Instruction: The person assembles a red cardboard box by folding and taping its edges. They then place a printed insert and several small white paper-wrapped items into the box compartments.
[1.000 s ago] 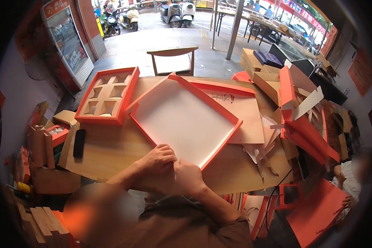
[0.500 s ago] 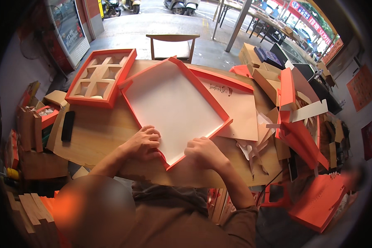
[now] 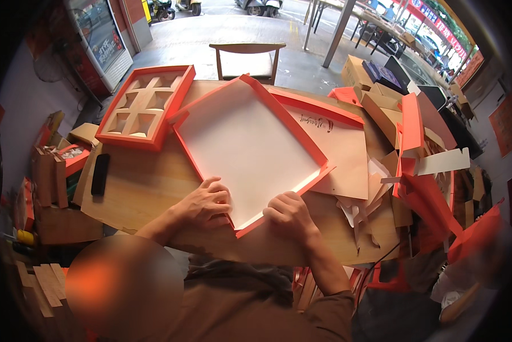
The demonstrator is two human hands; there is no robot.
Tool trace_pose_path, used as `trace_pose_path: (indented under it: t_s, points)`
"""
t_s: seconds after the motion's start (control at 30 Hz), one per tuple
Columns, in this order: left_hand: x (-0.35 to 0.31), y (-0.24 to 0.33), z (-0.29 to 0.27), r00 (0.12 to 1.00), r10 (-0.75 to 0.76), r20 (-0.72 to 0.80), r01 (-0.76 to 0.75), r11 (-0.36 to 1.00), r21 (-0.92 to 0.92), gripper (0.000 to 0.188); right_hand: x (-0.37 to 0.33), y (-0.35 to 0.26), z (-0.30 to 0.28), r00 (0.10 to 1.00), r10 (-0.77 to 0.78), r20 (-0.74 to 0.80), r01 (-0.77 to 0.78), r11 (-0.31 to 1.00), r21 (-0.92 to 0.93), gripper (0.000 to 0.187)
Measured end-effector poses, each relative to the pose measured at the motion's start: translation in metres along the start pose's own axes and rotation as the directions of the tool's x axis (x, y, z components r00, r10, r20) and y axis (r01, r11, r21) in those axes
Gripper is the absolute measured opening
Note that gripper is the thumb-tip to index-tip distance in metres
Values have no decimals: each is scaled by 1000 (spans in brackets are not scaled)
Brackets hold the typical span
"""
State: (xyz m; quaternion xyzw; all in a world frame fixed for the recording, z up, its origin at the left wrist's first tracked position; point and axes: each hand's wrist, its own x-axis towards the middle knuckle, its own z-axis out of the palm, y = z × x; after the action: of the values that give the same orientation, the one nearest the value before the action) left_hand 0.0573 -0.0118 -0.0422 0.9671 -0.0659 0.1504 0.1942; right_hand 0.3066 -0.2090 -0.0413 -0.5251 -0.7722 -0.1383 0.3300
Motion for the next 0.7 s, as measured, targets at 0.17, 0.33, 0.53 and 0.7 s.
trace_pose_path:
  t_s: [0.17, 0.33, 0.53, 0.7]
  points:
    - [-3, -3, 2, 999, 8, -32, -9, 999, -34, 32, 0, 0, 3, 1000, 13, -5, -13, 1000, 2, 17]
    - [1, 4, -7, 998, -55, 15, 56, 995, -77, 34, -1, -1, 6, 999, 32, -18, -32, 999, 1, 18]
    - [0, 7, 16, 1000, -14, 21, 17, 990, -140, 39, -1, -2, 7, 999, 33, -20, -33, 999, -20, 18]
    - [2, 21, 20, 995, -69, 66, 84, 964, -252, 34, -1, -1, 8, 999, 48, -19, -48, 999, -7, 17]
